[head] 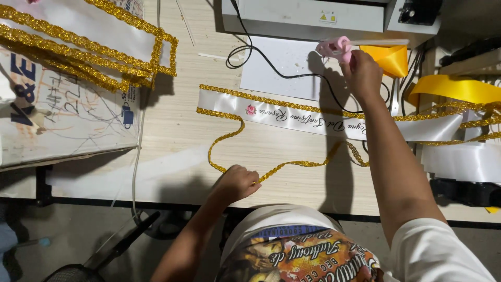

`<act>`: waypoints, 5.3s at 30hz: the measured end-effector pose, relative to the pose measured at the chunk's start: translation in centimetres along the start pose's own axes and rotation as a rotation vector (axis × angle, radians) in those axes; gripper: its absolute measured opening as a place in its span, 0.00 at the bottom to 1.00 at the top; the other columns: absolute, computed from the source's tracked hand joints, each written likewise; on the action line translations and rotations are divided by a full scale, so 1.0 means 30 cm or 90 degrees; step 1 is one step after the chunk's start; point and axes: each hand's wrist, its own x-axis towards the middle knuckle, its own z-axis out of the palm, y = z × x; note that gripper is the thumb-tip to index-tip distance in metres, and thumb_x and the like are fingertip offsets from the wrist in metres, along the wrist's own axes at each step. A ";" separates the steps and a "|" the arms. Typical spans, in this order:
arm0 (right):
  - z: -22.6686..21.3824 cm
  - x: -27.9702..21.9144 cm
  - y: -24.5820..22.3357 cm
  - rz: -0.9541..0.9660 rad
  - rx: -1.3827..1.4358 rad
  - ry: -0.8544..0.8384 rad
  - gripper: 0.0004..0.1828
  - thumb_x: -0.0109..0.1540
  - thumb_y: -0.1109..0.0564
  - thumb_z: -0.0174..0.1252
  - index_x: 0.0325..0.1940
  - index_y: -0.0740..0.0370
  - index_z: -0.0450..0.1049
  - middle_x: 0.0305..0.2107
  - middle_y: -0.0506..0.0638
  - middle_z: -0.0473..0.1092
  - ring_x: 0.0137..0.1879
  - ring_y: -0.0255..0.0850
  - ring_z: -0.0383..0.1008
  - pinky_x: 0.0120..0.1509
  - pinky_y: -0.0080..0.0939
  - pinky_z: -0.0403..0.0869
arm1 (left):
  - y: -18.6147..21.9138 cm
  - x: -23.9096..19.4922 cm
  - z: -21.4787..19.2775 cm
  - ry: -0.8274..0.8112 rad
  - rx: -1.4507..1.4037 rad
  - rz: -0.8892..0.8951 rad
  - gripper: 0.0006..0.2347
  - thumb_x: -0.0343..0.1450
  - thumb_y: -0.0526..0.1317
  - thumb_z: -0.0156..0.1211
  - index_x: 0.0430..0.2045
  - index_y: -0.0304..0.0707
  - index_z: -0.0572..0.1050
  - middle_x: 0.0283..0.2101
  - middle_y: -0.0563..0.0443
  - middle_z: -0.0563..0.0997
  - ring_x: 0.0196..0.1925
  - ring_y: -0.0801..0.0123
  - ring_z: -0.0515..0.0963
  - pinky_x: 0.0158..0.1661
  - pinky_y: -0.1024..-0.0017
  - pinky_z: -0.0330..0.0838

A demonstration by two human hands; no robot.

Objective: Attaching a gold glittery trim to a white printed sash using a hot glue gun at a workbench.

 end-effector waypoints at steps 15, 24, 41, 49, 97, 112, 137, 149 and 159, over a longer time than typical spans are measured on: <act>-0.110 -0.060 0.038 0.172 0.354 -0.123 0.11 0.73 0.60 0.58 0.59 0.65 0.75 0.45 0.53 0.76 0.46 0.34 0.73 0.46 0.35 0.70 | -0.046 -0.079 0.019 0.114 0.048 -0.065 0.08 0.71 0.34 0.61 0.43 0.36 0.75 0.45 0.46 0.75 0.46 0.56 0.79 0.47 0.61 0.78; -0.155 -0.097 -0.267 0.135 0.512 -0.458 0.23 0.63 0.49 0.60 0.60 0.59 0.71 0.42 0.49 0.77 0.45 0.32 0.79 0.50 0.37 0.79 | -0.100 0.108 -0.096 0.135 0.164 -0.242 0.11 0.74 0.45 0.66 0.45 0.40 0.77 0.51 0.48 0.76 0.53 0.62 0.76 0.53 0.58 0.70; 0.218 -0.184 -0.326 0.172 0.413 -0.633 0.25 0.64 0.41 0.59 0.57 0.61 0.76 0.34 0.48 0.74 0.36 0.35 0.72 0.40 0.39 0.73 | -0.316 0.228 -0.109 0.437 0.072 -0.252 0.04 0.70 0.31 0.63 0.35 0.39 0.78 0.43 0.45 0.78 0.46 0.50 0.79 0.47 0.58 0.75; 0.167 -0.144 -0.434 0.125 0.371 -0.621 0.24 0.64 0.44 0.60 0.56 0.63 0.75 0.32 0.51 0.73 0.35 0.37 0.71 0.38 0.39 0.70 | -0.408 0.253 -0.093 0.374 0.072 -0.246 0.07 0.71 0.26 0.56 0.35 0.37 0.79 0.42 0.44 0.78 0.45 0.51 0.80 0.45 0.59 0.76; 0.209 -0.106 -0.657 0.048 0.157 -0.640 0.22 0.68 0.44 0.53 0.59 0.60 0.70 0.35 0.53 0.79 0.37 0.41 0.79 0.44 0.46 0.75 | -0.407 0.258 -0.100 0.372 0.074 -0.230 0.04 0.71 0.26 0.59 0.35 0.31 0.80 0.41 0.44 0.80 0.43 0.55 0.82 0.44 0.62 0.78; 0.169 -0.120 -0.622 0.060 0.144 -0.641 0.25 0.68 0.42 0.54 0.61 0.61 0.69 0.34 0.57 0.78 0.39 0.44 0.79 0.46 0.48 0.75 | -0.398 0.254 -0.107 0.386 0.078 -0.213 0.05 0.71 0.26 0.57 0.35 0.32 0.79 0.41 0.44 0.79 0.43 0.54 0.81 0.44 0.63 0.77; 0.105 -0.175 -0.463 0.141 0.141 -0.637 0.23 0.68 0.44 0.54 0.59 0.62 0.71 0.36 0.57 0.78 0.37 0.44 0.78 0.44 0.48 0.76 | -0.384 0.251 -0.119 0.379 0.071 -0.221 0.06 0.71 0.26 0.57 0.36 0.31 0.79 0.42 0.43 0.80 0.44 0.53 0.81 0.45 0.62 0.78; 0.089 -0.210 -0.371 0.140 0.143 -0.619 0.24 0.67 0.44 0.55 0.60 0.63 0.71 0.38 0.58 0.78 0.42 0.45 0.79 0.50 0.49 0.75 | -0.390 0.253 -0.117 0.366 0.102 -0.214 0.06 0.71 0.26 0.57 0.37 0.29 0.79 0.43 0.41 0.80 0.44 0.53 0.82 0.45 0.63 0.78; 0.057 -0.225 -0.320 0.132 0.123 -0.609 0.23 0.68 0.46 0.54 0.60 0.64 0.71 0.41 0.60 0.79 0.45 0.46 0.80 0.51 0.48 0.76 | -0.394 0.251 -0.108 0.389 0.059 -0.216 0.04 0.73 0.28 0.58 0.36 0.28 0.79 0.42 0.41 0.80 0.44 0.52 0.81 0.45 0.62 0.77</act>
